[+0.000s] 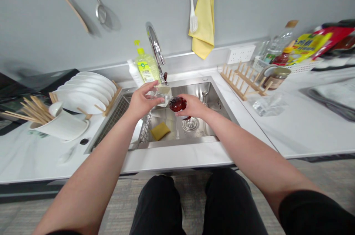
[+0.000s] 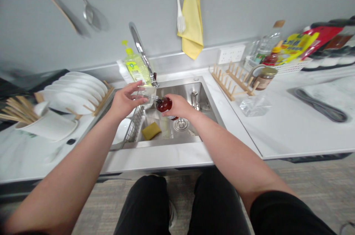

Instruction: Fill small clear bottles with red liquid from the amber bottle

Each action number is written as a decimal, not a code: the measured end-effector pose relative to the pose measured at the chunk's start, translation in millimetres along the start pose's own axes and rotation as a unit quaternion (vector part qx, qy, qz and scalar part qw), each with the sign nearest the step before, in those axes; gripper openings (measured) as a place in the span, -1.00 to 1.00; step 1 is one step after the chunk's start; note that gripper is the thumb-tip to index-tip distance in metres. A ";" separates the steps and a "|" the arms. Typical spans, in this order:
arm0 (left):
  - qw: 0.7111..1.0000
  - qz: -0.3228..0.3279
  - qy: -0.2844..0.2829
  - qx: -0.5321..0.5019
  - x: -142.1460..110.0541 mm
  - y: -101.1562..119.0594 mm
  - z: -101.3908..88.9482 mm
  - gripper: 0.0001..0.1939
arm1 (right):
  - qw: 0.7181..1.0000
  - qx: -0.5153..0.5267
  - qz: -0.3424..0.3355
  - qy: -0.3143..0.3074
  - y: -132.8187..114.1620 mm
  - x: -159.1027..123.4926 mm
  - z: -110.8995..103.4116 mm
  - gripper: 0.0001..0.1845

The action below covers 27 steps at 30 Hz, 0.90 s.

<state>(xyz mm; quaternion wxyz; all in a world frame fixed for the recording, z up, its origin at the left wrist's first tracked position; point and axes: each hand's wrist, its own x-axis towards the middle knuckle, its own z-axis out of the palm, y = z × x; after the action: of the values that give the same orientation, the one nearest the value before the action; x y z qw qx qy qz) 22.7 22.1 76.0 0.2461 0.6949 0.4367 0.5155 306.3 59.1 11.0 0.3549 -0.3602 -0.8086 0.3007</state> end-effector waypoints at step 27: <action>0.999 -0.009 -0.005 0.038 13.7 28.0 2.3 -0.17 | 1.000 0.018 0.005 0.023 4.1 1.6 2.8 -0.23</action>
<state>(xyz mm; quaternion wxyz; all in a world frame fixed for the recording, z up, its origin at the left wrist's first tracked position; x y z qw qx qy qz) 36.0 20.3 104.2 0.2268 0.7023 0.4612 0.4926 304.9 62.0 6.8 0.3786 -0.3651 -0.7926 0.3086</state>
